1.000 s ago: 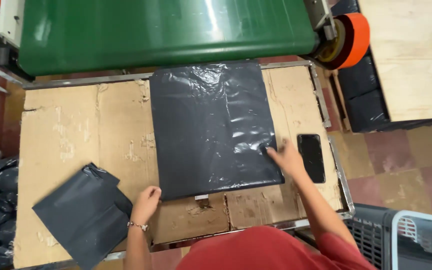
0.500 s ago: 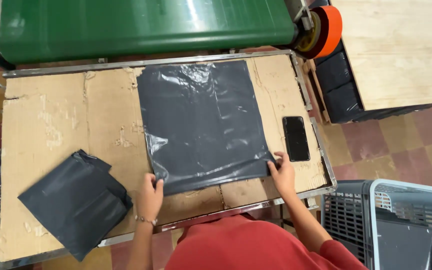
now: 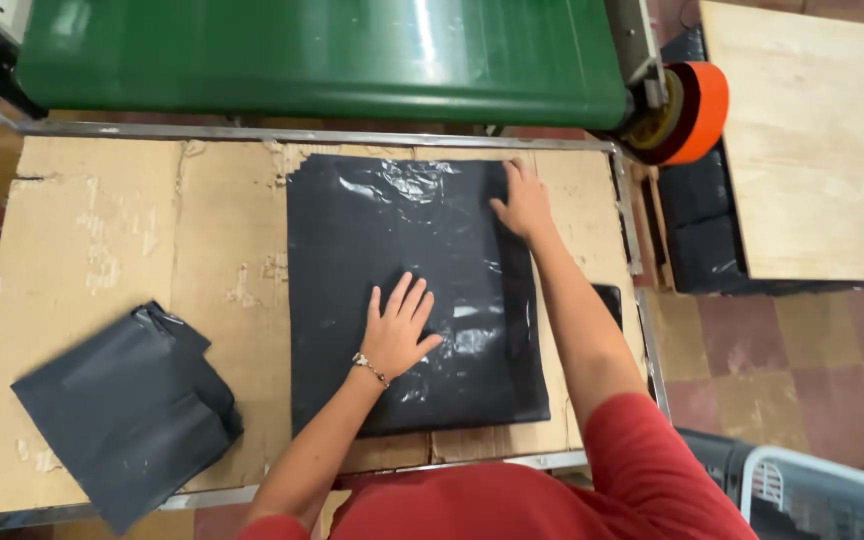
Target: Folding plastic bags and placing them in a bin.
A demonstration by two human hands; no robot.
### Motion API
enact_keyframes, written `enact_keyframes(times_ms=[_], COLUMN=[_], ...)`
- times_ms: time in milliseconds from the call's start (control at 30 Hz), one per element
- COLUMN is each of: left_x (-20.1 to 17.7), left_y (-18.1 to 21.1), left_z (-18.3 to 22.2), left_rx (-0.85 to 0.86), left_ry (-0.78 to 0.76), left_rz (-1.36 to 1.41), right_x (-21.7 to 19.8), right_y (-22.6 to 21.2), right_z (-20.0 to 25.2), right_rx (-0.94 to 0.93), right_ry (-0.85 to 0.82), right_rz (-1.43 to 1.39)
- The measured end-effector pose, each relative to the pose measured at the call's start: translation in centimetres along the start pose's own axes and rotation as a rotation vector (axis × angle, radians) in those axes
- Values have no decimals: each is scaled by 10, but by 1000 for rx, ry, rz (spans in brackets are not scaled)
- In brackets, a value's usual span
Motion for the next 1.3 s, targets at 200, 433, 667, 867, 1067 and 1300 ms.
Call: enact_keyframes(times_ms=[200, 433, 667, 867, 1067, 1300], left_x=[29, 69, 60, 53, 32, -48], left_y=[-14, -120, -210, -213, -197, -147], left_z=[2, -13, 53, 78, 84, 82], left_rx=[-197, -766, -1170, -1147, -1052, -879], left_ry=[-83, 31, -348, -152, -114, -48], left_rz=[189, 1412, 2275, 1760, 1019, 390], right_x=[90, 35, -65, -10, 9, -14], right_y=[55, 9, -58, -71, -57, -49], right_z=[-81, -26, 197, 317, 355, 380], right_rx=[-71, -156, -352, -376, -269, -192], right_ry=[-231, 98, 293, 213, 172, 408], right_rz=[176, 143, -326, -201, -68, 18])
Point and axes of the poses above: each hand's wrist, its own z-axis away from the middle knuckle, its own x-axis out of the palm, y = z × x, the point moved 4 cm from there along -z, towards the middle knuckle, and after that the axes turned 5 degrees about -x, right-handed, at the moved point
